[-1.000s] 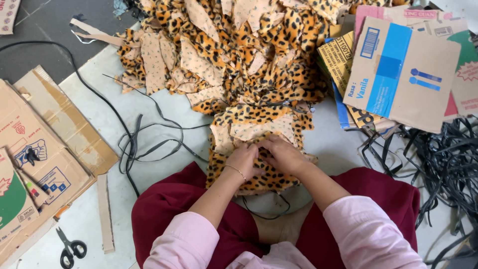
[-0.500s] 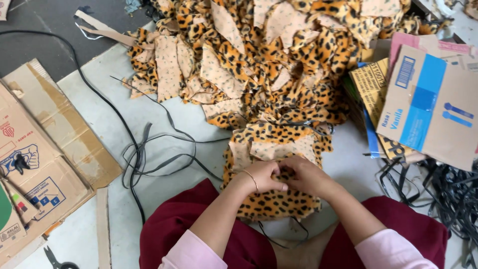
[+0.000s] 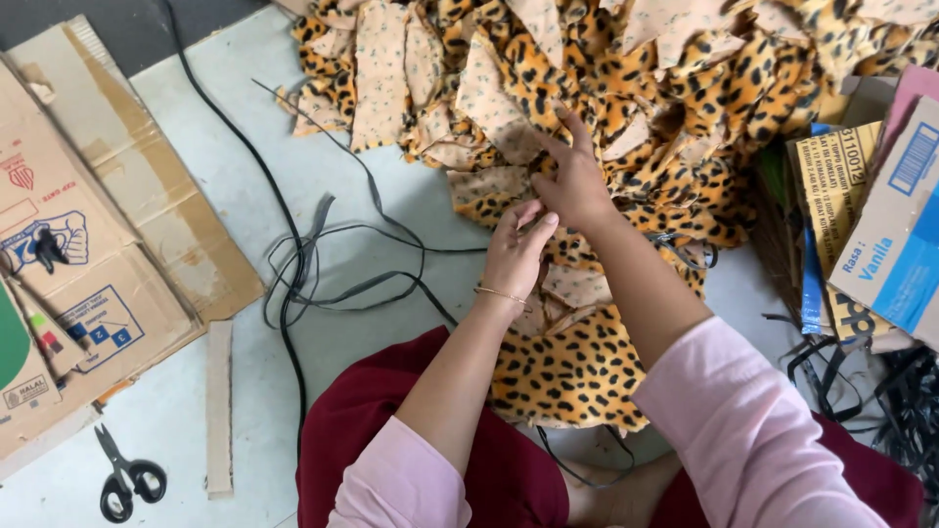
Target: Stuffing leopard-print fabric scraps into a larger piece of fabric to create a bundle
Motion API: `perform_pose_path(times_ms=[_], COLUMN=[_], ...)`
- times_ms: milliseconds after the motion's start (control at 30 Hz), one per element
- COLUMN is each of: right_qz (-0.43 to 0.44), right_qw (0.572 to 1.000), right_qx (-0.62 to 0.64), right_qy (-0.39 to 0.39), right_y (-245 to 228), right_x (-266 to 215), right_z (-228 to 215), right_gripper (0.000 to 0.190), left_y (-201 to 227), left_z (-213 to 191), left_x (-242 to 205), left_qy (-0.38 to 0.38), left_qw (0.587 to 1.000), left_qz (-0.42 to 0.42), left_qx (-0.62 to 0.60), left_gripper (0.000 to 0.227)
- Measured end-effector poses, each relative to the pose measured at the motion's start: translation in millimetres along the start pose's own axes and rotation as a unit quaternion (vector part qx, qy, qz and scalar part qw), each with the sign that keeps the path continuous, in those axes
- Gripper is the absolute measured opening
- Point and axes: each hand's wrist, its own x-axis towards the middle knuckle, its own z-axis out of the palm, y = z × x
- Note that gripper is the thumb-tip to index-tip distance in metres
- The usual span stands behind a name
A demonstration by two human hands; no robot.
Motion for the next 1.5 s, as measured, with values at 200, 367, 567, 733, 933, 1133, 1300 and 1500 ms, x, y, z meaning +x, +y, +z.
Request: perform_pose_path(times_ms=[200, 367, 567, 733, 933, 1133, 1300, 1500], right_qz=[-0.123, -0.190, -0.126, 0.071, 0.145, 0.169, 0.170, 0.072], right_qw=[0.990, 0.980, 0.978, 0.834, 0.833, 0.908, 0.959, 0.958], right_qx=[0.057, 0.049, 0.156, 0.534, 0.499, 0.370, 0.201, 0.227], right_qy=[0.033, 0.014, 0.050, 0.124, 0.190, 0.094, 0.100, 0.162], right_y=[-6, -19, 45, 98, 81, 80, 78, 73], right_x=[1, -89, -175, -208, -202, -205, -202, -198], right_z=[-8, -44, -33, 10, 9, 2, -3, 1], right_gripper=[0.044, 0.021, 0.014, 0.031, 0.044, 0.062, 0.054, 0.015], left_y=[30, 42, -21, -11, -7, -14, -3, 24], left_z=[-1, -26, -27, -12, -21, -51, -49, -38], left_x=[-1, -5, 5, -40, -63, -50, -42, -45], left_qy=[0.043, 0.051, -0.021, -0.088, -0.065, -0.058, -0.063, -0.181], left_qw=[0.972, 0.892, 0.931, 0.944, 0.961, 0.967, 0.959, 0.933], left_qz=[-0.142, -0.234, -0.303, -0.257, -0.256, -0.187, -0.092, -0.089], left_qx=[-0.182, -0.383, -0.204, -0.187, -0.076, 0.165, 0.262, 0.297], left_gripper=[0.079, 0.106, 0.057, 0.040, 0.068, 0.047, 0.038, 0.022])
